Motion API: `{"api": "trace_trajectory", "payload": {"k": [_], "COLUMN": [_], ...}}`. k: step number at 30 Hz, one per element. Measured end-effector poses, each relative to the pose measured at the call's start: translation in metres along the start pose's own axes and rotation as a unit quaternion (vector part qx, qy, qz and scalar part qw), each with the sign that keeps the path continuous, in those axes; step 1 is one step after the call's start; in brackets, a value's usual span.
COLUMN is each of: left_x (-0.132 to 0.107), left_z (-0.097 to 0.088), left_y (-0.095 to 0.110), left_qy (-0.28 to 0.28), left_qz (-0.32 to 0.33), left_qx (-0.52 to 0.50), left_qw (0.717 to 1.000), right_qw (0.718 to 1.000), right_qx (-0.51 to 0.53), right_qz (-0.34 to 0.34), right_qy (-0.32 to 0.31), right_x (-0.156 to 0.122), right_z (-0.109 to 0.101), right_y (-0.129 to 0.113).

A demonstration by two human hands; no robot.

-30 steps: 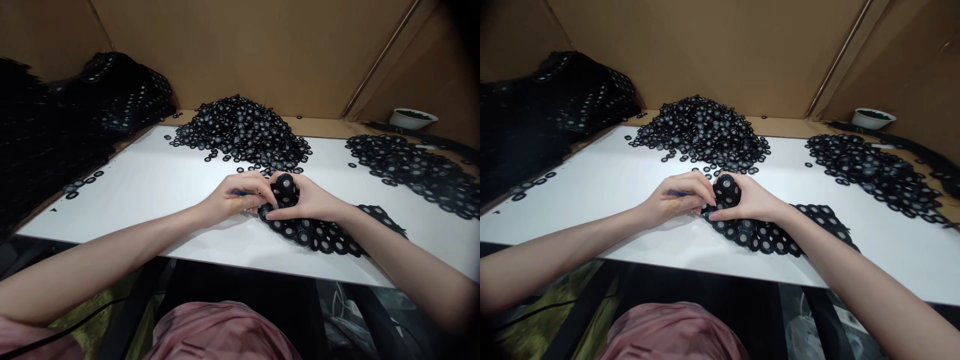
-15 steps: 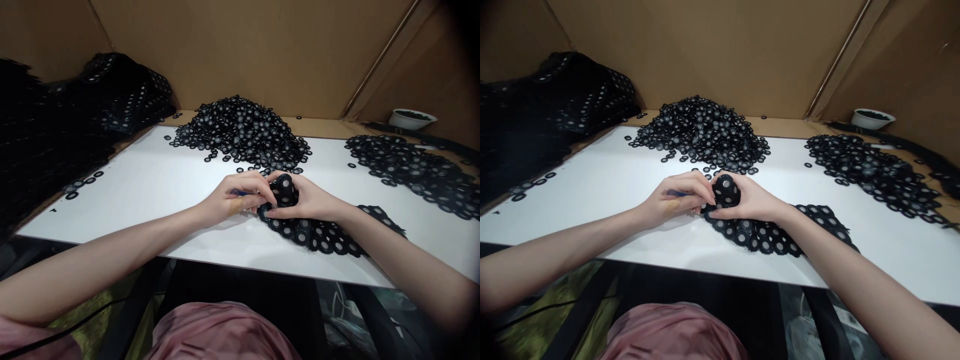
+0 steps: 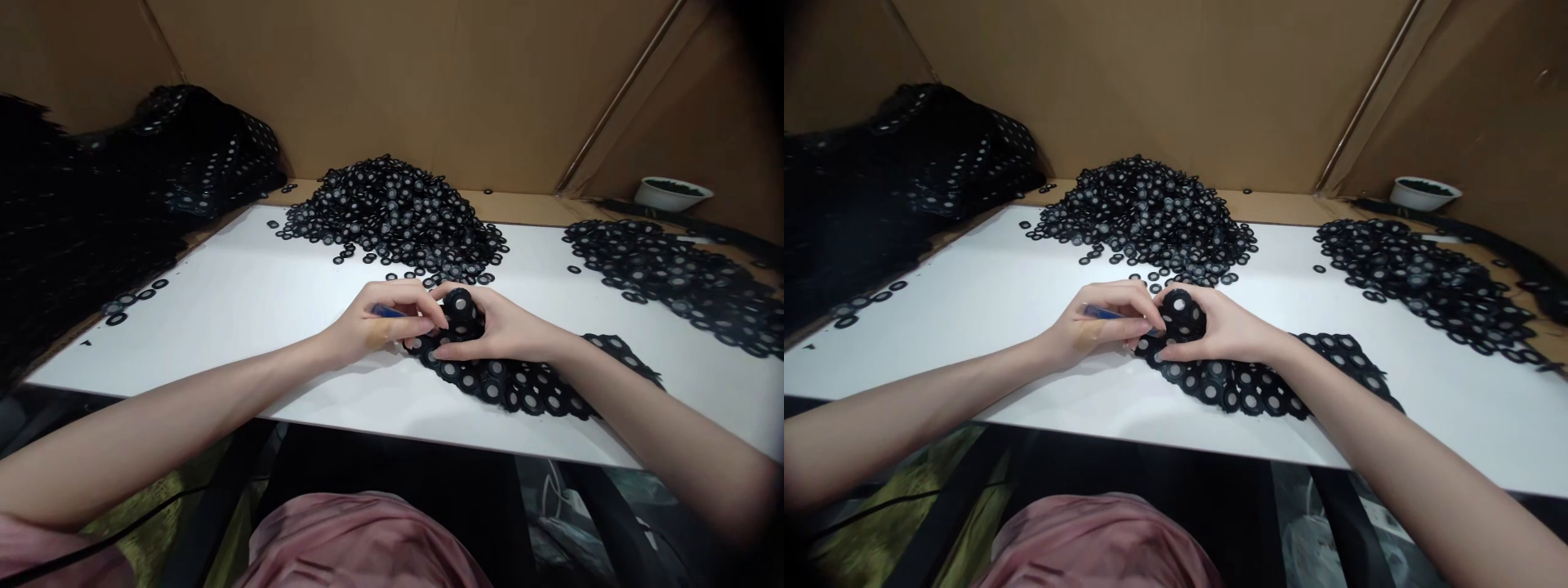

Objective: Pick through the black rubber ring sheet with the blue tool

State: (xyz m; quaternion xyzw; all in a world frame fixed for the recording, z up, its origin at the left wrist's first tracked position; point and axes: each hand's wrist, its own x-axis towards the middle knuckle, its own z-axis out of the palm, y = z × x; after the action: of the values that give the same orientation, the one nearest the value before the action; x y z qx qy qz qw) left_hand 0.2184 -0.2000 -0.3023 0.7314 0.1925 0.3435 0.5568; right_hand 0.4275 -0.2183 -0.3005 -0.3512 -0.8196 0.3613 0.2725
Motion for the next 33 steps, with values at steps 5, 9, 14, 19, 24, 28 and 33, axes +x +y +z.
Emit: {"api": "trace_trajectory", "payload": {"k": [5, 9, 14, 19, 24, 28, 33], "left_x": [-0.0007, -0.0014, -0.0013, -0.0006, -0.0003, 0.0003, 0.0005], "left_z": [0.0000, -0.0006, -0.0005, -0.0005, -0.0005, 0.0003, 0.0002], "left_y": [0.0016, 0.0013, -0.0001, 0.0002, 0.0021, 0.0046, 0.0073], "left_qy": [0.014, 0.017, 0.020, 0.028, 0.031, 0.039, 0.044], "left_qz": [-0.023, -0.039, -0.038, -0.033, -0.027, -0.031, -0.043], "left_qx": [-0.020, -0.030, -0.056, -0.074, -0.071, -0.066, -0.070], "left_qw": [0.999, 0.999, 0.998, 0.996, 0.997, 0.997, 0.996], "right_qw": [1.000, 1.000, 1.000, 1.000, 1.000, 1.000, 1.000], "right_qx": [-0.005, -0.003, 0.000, 0.008, 0.004, -0.001, -0.007], "right_qz": [-0.009, -0.005, -0.008, -0.013, -0.004, -0.006, 0.005], "right_qy": [-0.013, -0.016, -0.018, -0.022, -0.027, -0.025, -0.030], "right_x": [0.0001, -0.0001, 0.0005, 0.0007, 0.0002, 0.0005, 0.0004], "right_z": [0.0003, 0.0004, 0.0008, 0.0009, 0.0000, -0.0003, -0.0008], "right_y": [-0.0023, -0.0014, 0.0005, 0.0008, -0.0001, -0.0003, 0.0005]}}
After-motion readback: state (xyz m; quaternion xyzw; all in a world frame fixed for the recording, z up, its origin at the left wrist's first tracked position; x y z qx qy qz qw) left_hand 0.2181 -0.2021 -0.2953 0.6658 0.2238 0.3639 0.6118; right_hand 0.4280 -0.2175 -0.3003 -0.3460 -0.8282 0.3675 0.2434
